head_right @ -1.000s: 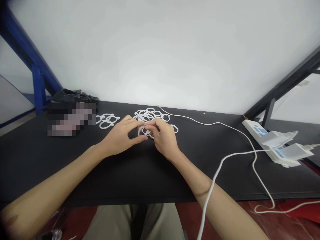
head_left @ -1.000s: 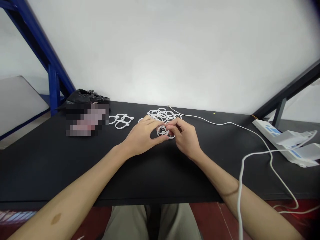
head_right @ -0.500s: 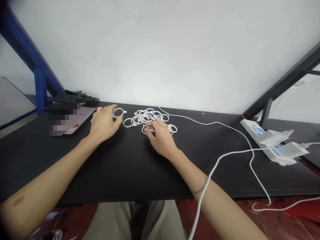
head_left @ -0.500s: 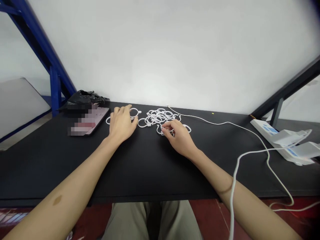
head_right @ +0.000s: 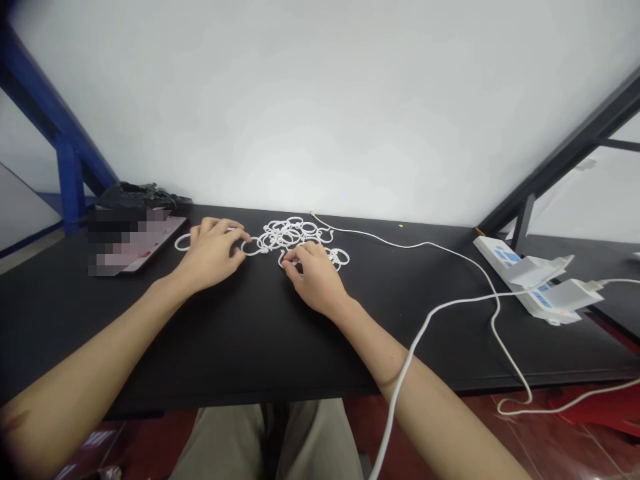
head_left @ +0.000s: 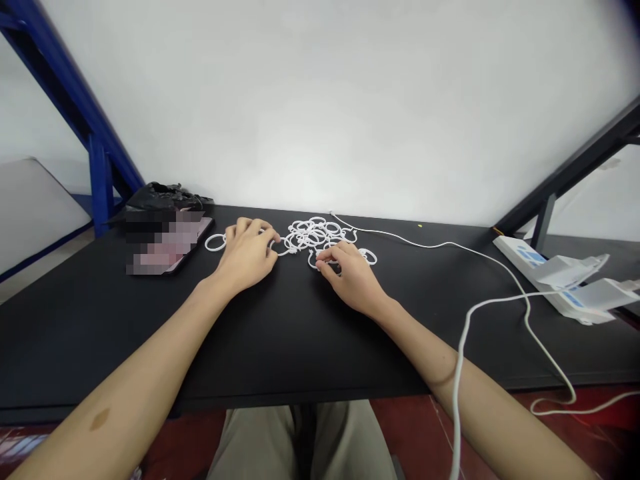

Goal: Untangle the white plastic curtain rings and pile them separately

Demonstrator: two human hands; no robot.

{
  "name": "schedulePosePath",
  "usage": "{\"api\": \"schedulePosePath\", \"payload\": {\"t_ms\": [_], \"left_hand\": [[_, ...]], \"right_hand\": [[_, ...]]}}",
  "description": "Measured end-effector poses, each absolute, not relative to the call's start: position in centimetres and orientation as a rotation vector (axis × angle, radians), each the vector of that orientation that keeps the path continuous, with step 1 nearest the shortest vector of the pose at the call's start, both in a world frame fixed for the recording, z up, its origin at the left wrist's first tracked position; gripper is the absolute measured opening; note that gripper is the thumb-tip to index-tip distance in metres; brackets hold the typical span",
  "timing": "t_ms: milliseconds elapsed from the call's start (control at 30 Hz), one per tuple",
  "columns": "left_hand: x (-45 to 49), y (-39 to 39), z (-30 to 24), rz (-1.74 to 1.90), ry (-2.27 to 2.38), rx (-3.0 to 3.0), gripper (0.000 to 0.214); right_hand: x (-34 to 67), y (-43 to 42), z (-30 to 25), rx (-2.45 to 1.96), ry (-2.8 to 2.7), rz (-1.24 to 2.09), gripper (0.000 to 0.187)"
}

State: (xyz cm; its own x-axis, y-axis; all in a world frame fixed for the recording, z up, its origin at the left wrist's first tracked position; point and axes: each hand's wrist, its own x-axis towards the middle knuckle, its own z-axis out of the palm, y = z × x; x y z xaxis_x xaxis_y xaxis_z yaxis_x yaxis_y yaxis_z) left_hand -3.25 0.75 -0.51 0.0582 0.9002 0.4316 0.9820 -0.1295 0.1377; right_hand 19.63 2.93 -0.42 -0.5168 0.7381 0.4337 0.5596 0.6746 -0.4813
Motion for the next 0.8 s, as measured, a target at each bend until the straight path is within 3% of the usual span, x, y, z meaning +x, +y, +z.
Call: {"api": "schedulePosePath", "payload": {"t_ms": [367,600,800], "left_hand": [[-2.4,0.2,-0.1,-0.721,-1.782,-2.32,0.01],[-0.4,-0.9,1.2,-0.982,-1.536,-2.556,0.006],[0.2,-1.2,1.3,-1.018,-1.496,-2.681,0.007]], "right_hand": [[19.6,3.0,-0.5,-0.97,-2.247,0.385,0.007],[19.6,2.9,-0.3,-0.955,-2.158,0.442,0.032],[19.5,2.5,0.4,-0.898,-2.14,0.491,0.019]]}}
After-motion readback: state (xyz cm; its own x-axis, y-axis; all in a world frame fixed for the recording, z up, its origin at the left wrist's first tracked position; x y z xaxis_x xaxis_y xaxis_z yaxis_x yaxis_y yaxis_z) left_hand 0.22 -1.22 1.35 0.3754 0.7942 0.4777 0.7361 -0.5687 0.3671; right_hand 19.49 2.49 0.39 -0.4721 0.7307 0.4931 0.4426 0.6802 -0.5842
